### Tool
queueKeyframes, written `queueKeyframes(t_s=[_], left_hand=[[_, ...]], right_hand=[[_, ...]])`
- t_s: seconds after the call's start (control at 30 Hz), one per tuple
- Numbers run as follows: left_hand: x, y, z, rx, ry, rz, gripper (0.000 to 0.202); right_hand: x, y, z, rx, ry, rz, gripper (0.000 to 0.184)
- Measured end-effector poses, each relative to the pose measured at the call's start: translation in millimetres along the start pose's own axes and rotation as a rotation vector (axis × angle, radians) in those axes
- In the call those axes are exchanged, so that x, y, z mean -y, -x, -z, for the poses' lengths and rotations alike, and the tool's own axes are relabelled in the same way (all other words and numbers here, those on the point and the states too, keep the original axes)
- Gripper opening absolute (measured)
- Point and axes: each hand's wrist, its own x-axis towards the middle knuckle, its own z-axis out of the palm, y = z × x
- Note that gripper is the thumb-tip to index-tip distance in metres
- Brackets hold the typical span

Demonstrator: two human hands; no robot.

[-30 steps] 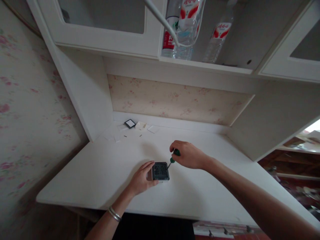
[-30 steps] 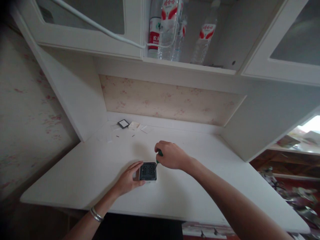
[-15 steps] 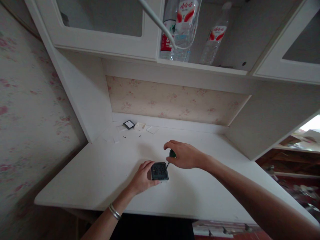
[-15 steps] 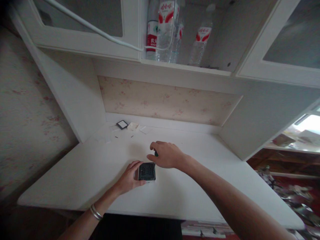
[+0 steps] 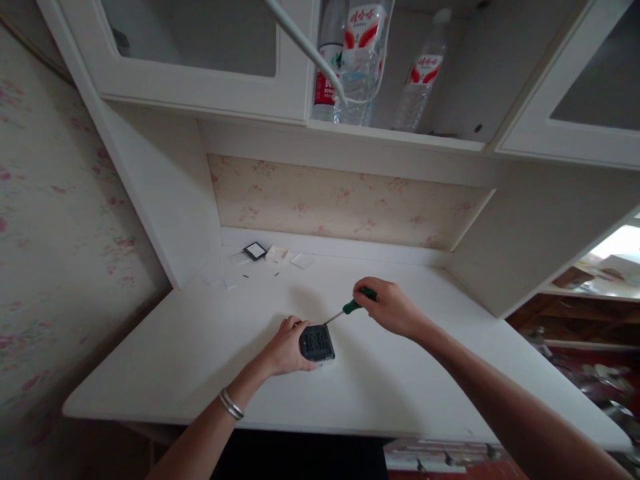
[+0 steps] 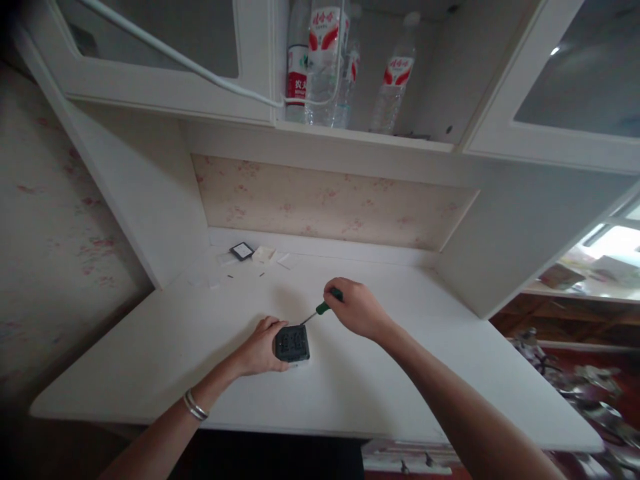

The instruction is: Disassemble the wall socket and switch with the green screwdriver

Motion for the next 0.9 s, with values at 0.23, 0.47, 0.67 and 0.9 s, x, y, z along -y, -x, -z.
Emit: queueKeyframes(t_s=[0.23, 0.47, 0.67, 0.9], left_hand=[[-3.8, -0.1, 4.3, -0.021, 0.157, 0.042, 0.076], [-11.8, -1.3, 12.1, -0.085, 0.238, 0.026, 0.078], [-24.9, 6.9, 22.2, -0.111, 0.292, -0.011, 0.075], [-44.0, 21.3, 21.2, -0.116, 0.316, -0.033, 0.079]], right_hand=[[-61.9, 33.7, -30.4, -0.171, -0.266, -0.279, 0.026], [-85.5, 87.9, -96.9, -0.063, -0.181, -0.171, 0.032], [-72.0, 114.1, -130.0, 0.151, -0.149, -0.054, 0.041], [-48.3, 92.6, -120.9, -0.064, -0.542, -0.292, 0.040]])
